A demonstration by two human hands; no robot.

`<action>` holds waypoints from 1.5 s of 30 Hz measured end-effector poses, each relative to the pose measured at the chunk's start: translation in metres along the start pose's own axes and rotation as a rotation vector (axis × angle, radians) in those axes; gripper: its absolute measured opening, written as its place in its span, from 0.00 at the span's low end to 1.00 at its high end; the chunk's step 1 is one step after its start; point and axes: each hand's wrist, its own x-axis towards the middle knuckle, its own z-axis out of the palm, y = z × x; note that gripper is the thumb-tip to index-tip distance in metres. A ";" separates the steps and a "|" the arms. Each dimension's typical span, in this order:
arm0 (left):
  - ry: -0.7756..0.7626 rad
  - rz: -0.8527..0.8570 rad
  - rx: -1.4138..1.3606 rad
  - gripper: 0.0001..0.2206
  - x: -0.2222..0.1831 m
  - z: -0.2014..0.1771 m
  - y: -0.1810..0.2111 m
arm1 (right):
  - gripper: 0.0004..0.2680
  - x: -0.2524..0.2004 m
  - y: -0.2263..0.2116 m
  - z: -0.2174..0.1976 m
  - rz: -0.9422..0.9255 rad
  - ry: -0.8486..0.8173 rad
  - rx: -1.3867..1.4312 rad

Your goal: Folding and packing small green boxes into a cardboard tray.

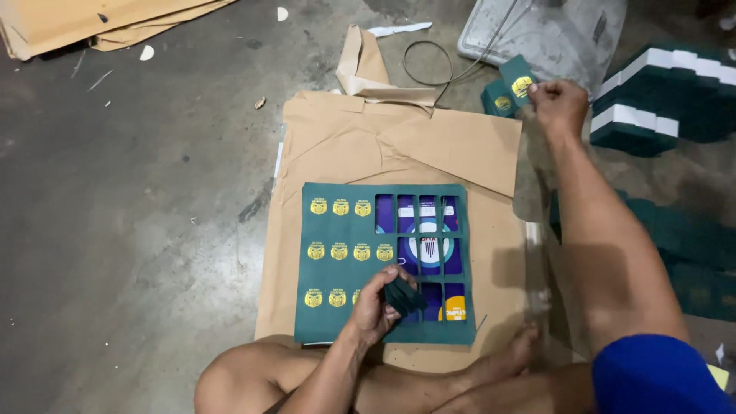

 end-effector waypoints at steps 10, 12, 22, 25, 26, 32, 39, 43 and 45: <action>0.015 0.147 0.040 0.09 -0.003 0.003 0.005 | 0.05 -0.185 -0.184 -0.068 0.348 -0.308 0.642; -0.004 0.200 0.054 0.08 0.000 -0.001 0.003 | 0.05 -0.230 -0.195 -0.084 0.578 -0.408 0.910; -0.166 0.264 0.089 0.13 -0.016 0.019 0.005 | 0.09 -0.326 -0.220 -0.093 1.043 -0.595 1.444; -0.086 0.206 0.102 0.17 -0.016 0.017 -0.002 | 0.06 -0.331 -0.210 -0.085 1.105 -0.515 1.345; -0.107 0.213 0.079 0.15 -0.013 0.014 -0.003 | 0.04 -0.332 -0.207 -0.081 1.063 -0.485 1.283; -0.069 0.175 0.043 0.17 -0.008 0.010 -0.007 | 0.07 -0.335 -0.204 -0.062 0.751 -0.391 0.968; 0.003 0.173 -0.109 0.15 -0.005 0.006 -0.005 | 0.05 -0.330 -0.247 -0.073 -0.009 -0.429 0.311; -0.018 0.161 -0.218 0.13 -0.002 -0.004 -0.008 | 0.05 -0.335 -0.236 -0.066 -0.104 -0.409 0.242; 0.041 0.127 -0.164 0.10 -0.009 0.013 0.000 | 0.06 -0.338 -0.222 -0.059 0.163 -0.465 0.420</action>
